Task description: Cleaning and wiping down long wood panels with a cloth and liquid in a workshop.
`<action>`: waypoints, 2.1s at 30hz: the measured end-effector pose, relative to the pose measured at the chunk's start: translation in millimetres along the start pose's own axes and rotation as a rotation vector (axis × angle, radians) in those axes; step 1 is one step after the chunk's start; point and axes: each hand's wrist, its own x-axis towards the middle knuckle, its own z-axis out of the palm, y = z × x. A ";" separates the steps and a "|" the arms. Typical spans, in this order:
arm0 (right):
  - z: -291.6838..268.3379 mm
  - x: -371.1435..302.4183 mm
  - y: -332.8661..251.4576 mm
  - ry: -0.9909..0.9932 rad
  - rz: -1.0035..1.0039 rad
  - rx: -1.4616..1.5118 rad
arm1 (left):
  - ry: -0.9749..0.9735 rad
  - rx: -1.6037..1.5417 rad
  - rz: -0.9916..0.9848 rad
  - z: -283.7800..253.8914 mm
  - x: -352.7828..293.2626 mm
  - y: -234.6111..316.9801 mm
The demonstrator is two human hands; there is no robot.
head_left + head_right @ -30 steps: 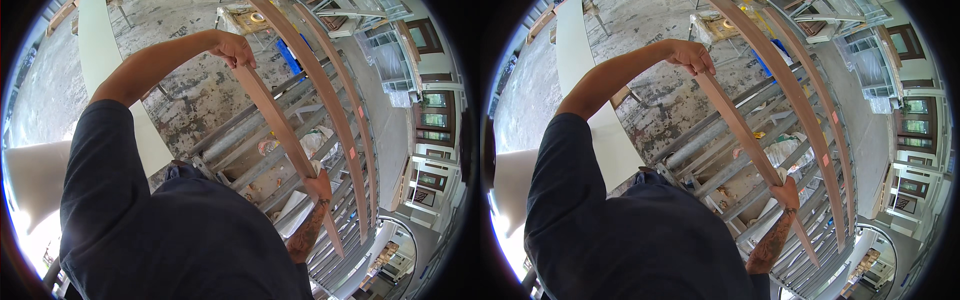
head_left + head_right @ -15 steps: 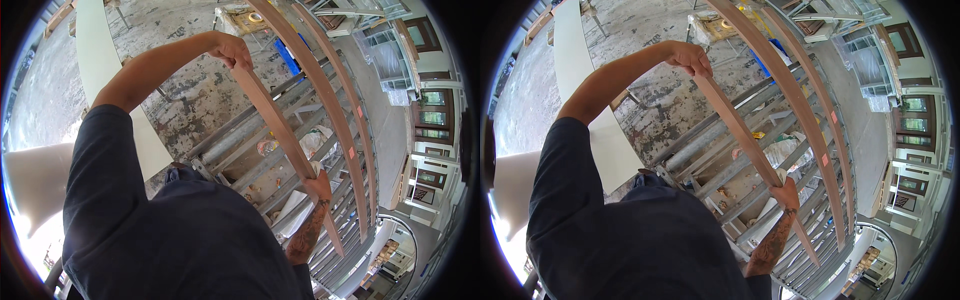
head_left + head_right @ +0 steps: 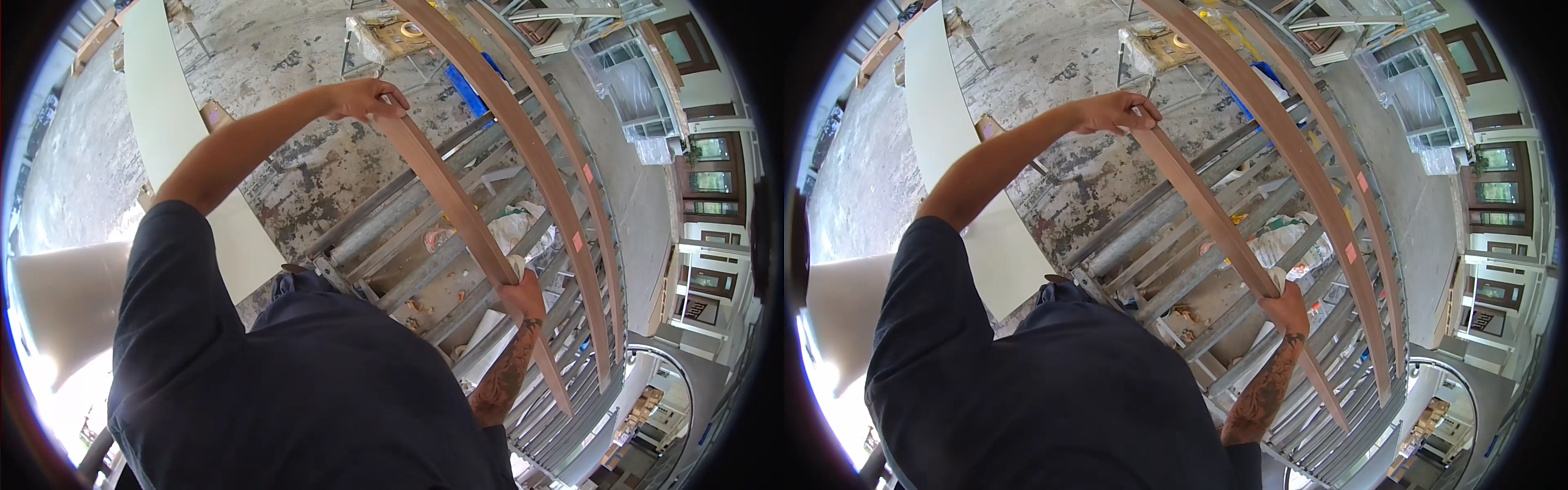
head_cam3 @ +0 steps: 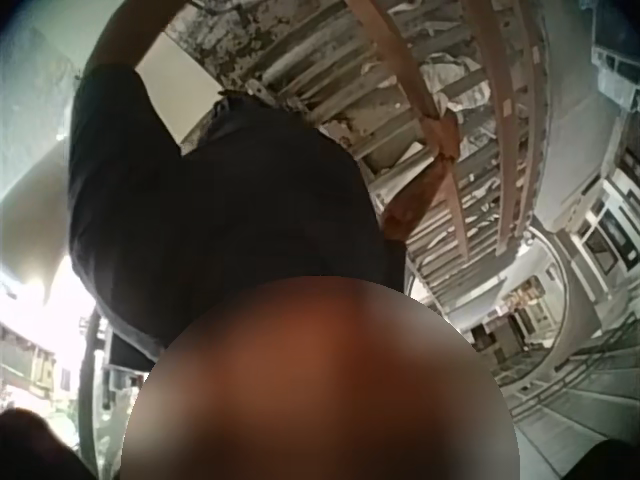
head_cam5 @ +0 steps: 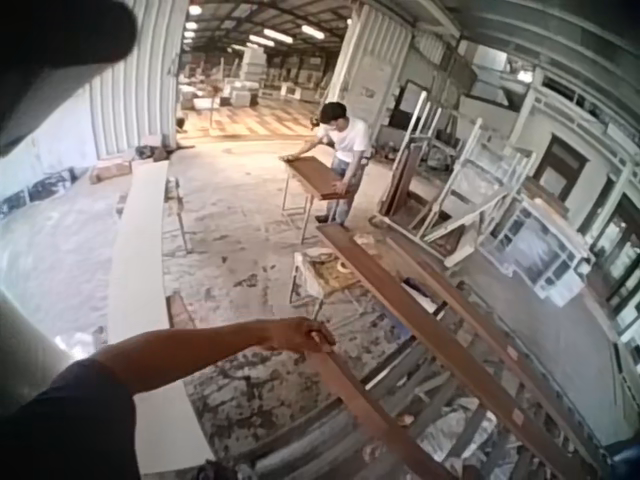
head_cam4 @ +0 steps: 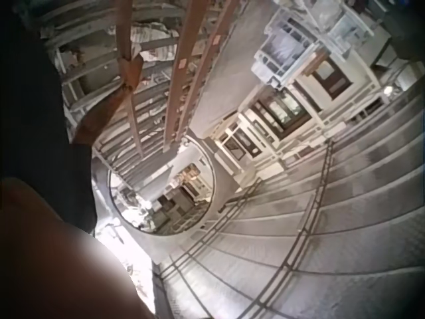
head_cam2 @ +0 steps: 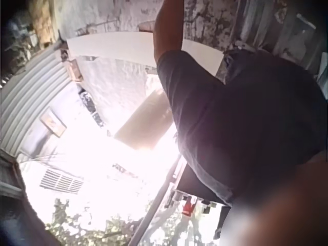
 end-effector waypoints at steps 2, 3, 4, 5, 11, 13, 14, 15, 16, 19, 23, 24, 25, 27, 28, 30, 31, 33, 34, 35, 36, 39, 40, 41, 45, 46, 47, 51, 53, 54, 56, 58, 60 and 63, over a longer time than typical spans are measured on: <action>-0.9 -0.5 -4.5 -0.022 -0.012 0.005 | -0.069 -0.272 0.102 -0.6 1.3 -13.4; -0.4 1.9 -2.7 -0.015 -0.032 -0.007 | -0.063 -0.274 0.099 -4.1 3.8 -18.3; -0.1 3.2 1.0 -0.007 -0.047 -0.018 | -0.046 -0.261 0.055 -3.8 4.7 -13.8; 0.2 3.8 4.3 -0.010 -0.047 -0.020 | -0.028 -0.247 0.012 -3.1 5.3 -9.4; 6.3 9.6 20.6 0.010 -0.042 0.001 | -0.089 -0.241 0.016 -5.0 2.3 -2.3; 4.0 8.6 15.0 -0.007 -0.036 0.013 | -0.096 -0.255 0.014 -10.1 0.5 -6.2; 2.8 6.0 9.9 -0.009 -0.035 0.019 | -0.100 -0.276 0.015 -12.2 -0.7 -8.6; 1.7 2.9 3.9 -0.002 -0.025 0.021 | -0.102 -0.271 0.011 -13.1 -1.7 -11.0; 0.8 1.0 0.0 0.008 -0.016 0.023 | -0.111 -0.292 0.022 -14.1 -1.4 -11.3; -1.6 1.3 1.3 -0.032 -0.049 0.038 | -0.090 -0.383 0.037 -12.6 -6.7 -12.7; -1.9 -0.6 -0.5 -0.021 0.006 0.034 | 0.038 -0.435 -0.021 -6.7 -19.6 -6.7; -1.6 0.1 2.0 -0.017 -0.011 0.028 | 0.034 -0.435 -0.021 0.3 -20.9 -4.8; -1.1 1.3 1.7 -0.016 -0.035 0.020 | 0.117 -0.320 0.017 6.9 -23.2 -5.5; 0.2 -0.9 3.0 -0.025 -0.034 0.026 | 0.200 -0.206 0.053 13.3 -22.5 -10.0; -0.1 -0.4 2.7 -0.029 -0.032 0.033 | 0.213 -0.131 0.115 15.4 -19.3 -13.6; -0.6 0.3 0.8 -0.016 -0.039 0.028 | 0.226 -0.055 0.177 15.6 -13.3 -20.4; 0.9 -1.6 0.4 -0.007 -0.039 0.028 | 0.266 -0.037 0.224 17.0 -13.0 -23.3; -1.6 1.3 -4.3 -0.026 -0.023 0.023 | 0.298 -0.016 0.269 18.8 -11.7 -28.3; -3.4 0.1 -2.7 -0.041 -0.007 0.016 | 0.338 -0.042 0.307 21.4 -10.7 -29.7; 1.5 6.3 8.5 -0.022 -0.064 0.074 | 0.378 -0.069 0.345 23.4 -9.9 -30.9; 3.3 4.9 15.7 -0.019 -0.054 0.081 | 0.365 -0.067 0.346 25.6 -10.0 -32.3; 1.1 4.5 12.0 -0.010 -0.074 0.077 | 0.394 -0.081 0.323 25.9 -11.3 -32.4; 1.8 6.8 15.2 -0.013 -0.069 0.055 | 0.392 -0.271 0.274 24.8 -11.9 -33.5; 2.3 8.7 18.0 -0.015 -0.064 0.032 | 0.388 -0.462 0.223 23.9 -12.1 -34.5; 4.4 10.0 27.2 -0.008 -0.107 0.069 | 0.408 -0.667 0.246 37.8 -17.1 -30.4; 4.1 9.6 28.5 -0.020 -0.079 0.070 | 0.489 -0.520 0.239 46.6 -16.7 -23.7; 2.9 11.2 23.8 -0.036 -0.062 0.066 | 0.580 -0.372 0.229 51.7 -16.3 -20.7; -0.1 7.4 5.3 -0.032 -0.067 0.064 | 0.715 -0.260 0.359 67.5 -1.7 -41.8; 0.9 8.3 10.3 -0.026 -0.047 0.018 | 0.792 -0.221 0.344 75.8 1.4 -34.3; 0.7 6.6 13.2 -0.027 -0.047 0.009 | 0.867 -0.174 0.331 77.3 1.3 -31.0; 2.0 2.4 8.2 -0.029 -0.048 0.104 | 0.834 -0.136 0.256 72.1 2.2 -26.9; 0.6 4.1 7.7 -0.032 -0.048 0.084 | 0.811 -0.101 0.185 64.6 7.5 -33.2; 1.9 12.0 18.9 -0.036 -0.062 0.083 | 0.822 -0.765 0.329 54.1 19.4 -57.1; 1.8 9.6 21.7 -0.034 -0.090 0.072 | 0.725 -0.889 0.352 60.3 17.8 -56.9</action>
